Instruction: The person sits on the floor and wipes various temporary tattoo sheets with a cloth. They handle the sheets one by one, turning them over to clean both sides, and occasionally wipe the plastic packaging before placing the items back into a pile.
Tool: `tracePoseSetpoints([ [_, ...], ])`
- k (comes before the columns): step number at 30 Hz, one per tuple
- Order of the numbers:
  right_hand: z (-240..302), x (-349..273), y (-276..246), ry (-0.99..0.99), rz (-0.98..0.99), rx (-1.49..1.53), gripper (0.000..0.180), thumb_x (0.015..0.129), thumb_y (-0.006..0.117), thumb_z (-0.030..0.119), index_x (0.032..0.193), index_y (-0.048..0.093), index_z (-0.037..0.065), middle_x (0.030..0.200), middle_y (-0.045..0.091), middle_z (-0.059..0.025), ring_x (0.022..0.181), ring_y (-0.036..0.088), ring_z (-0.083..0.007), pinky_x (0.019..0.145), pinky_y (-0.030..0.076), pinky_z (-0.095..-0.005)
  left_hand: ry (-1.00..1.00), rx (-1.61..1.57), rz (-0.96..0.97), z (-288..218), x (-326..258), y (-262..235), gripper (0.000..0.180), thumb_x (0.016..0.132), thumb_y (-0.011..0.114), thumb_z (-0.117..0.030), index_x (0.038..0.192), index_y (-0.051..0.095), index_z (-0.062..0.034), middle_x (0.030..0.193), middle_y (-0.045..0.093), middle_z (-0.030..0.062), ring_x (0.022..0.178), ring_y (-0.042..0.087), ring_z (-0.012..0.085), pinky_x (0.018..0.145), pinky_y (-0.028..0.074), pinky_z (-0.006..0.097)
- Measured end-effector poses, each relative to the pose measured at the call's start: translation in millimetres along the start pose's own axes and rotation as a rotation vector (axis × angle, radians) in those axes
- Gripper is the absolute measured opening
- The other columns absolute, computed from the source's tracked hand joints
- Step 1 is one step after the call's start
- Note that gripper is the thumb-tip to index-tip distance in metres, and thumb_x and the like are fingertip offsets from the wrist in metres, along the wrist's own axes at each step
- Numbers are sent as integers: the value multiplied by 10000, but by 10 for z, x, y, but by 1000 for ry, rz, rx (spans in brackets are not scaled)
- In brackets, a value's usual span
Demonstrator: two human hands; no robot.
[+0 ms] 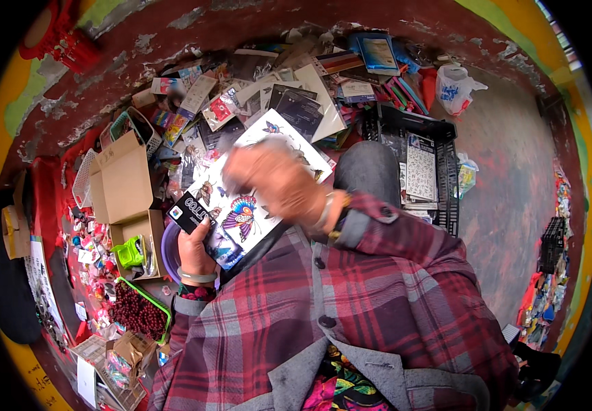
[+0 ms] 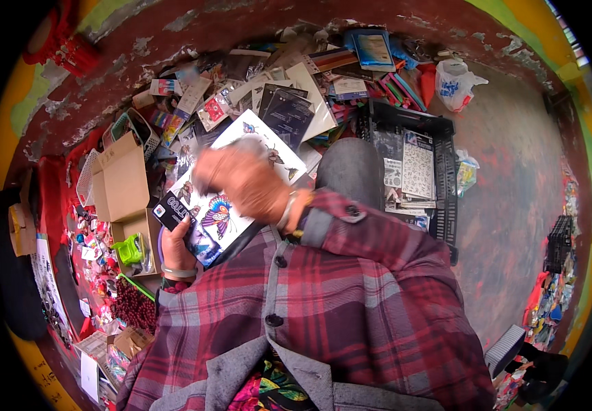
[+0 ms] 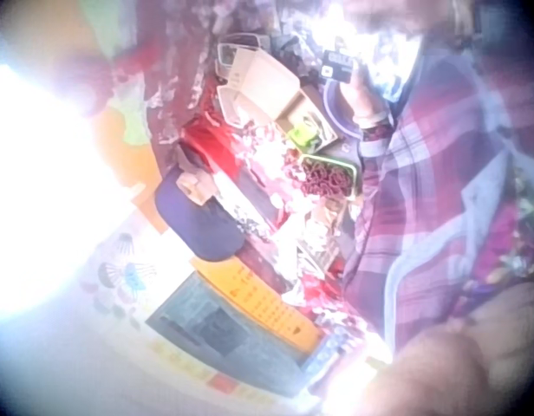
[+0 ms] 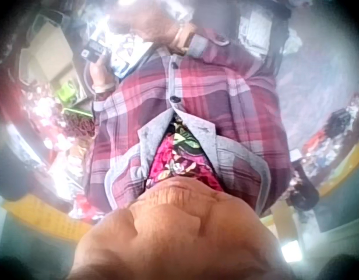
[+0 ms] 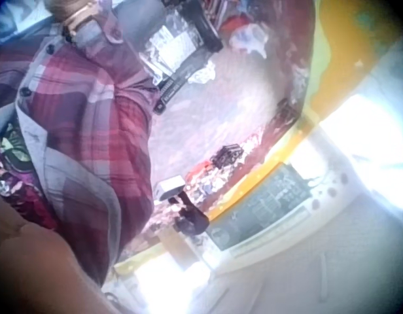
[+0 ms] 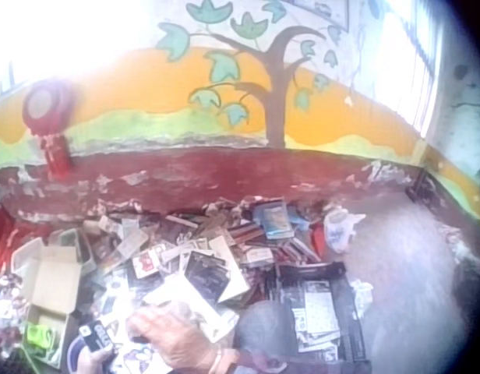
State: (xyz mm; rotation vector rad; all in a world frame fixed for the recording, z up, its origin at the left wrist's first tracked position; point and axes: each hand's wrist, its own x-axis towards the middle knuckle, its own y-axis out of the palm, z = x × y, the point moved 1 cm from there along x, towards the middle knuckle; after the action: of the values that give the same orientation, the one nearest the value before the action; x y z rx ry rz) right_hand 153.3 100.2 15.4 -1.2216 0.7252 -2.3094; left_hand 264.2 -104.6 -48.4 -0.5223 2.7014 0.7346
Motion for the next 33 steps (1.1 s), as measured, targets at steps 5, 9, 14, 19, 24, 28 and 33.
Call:
tracePoseSetpoints([
  [5,-127,-191,525,-42,308,-145,375,801,524,133,1176,537,157,1289,501,-62,1208,467,-210,819,392,-383,11,-10,-7,-6,3,26,333,834,517,27,1167,521,23,1071,619,108,932,614,206,838,490,323],
  [9,-575,-54,297,102,150,-232,282,796,545,125,1076,570,136,1177,542,-81,1133,506,-241,866,413,-392,20,-7,-8,-30,-31,39,342,833,519,23,1175,516,24,1086,614,112,941,613,208,846,486,319],
  [14,-1271,-314,-384,575,-63,-206,246,764,465,52,934,643,58,907,626,-174,885,572,-359,777,468,-401,30,-20,-27,20,8,-7,345,829,525,15,1174,518,28,1082,616,113,937,614,208,842,489,319],
  [19,-1085,-329,-865,527,-318,-207,298,741,434,9,958,637,33,949,622,-174,858,598,-344,761,485,-371,-1,-65,27,-11,-40,30,341,831,531,-2,1171,521,26,1086,616,108,967,602,203,866,468,317],
  [24,-666,-436,-1200,445,-412,-105,329,738,424,-39,988,633,10,976,640,-151,913,625,-269,814,479,-299,55,-123,11,-43,7,8,388,820,557,-19,1203,501,12,1129,600,91,1009,587,211,918,438,335],
  [28,-934,-1000,-1802,789,-588,-42,252,816,498,66,1014,648,24,893,670,-123,828,643,-198,765,478,-279,2,-284,21,-39,118,-215,424,826,561,-25,1242,484,-12,1177,579,97,1053,572,235,938,443,388],
  [33,-1021,-1957,-2293,984,-492,-358,227,826,570,141,999,668,33,919,679,-125,808,647,-212,721,481,-290,-34,-385,49,-39,180,-127,442,833,554,-23,1266,469,-31,1216,561,108,1088,559,261,958,438,424],
])
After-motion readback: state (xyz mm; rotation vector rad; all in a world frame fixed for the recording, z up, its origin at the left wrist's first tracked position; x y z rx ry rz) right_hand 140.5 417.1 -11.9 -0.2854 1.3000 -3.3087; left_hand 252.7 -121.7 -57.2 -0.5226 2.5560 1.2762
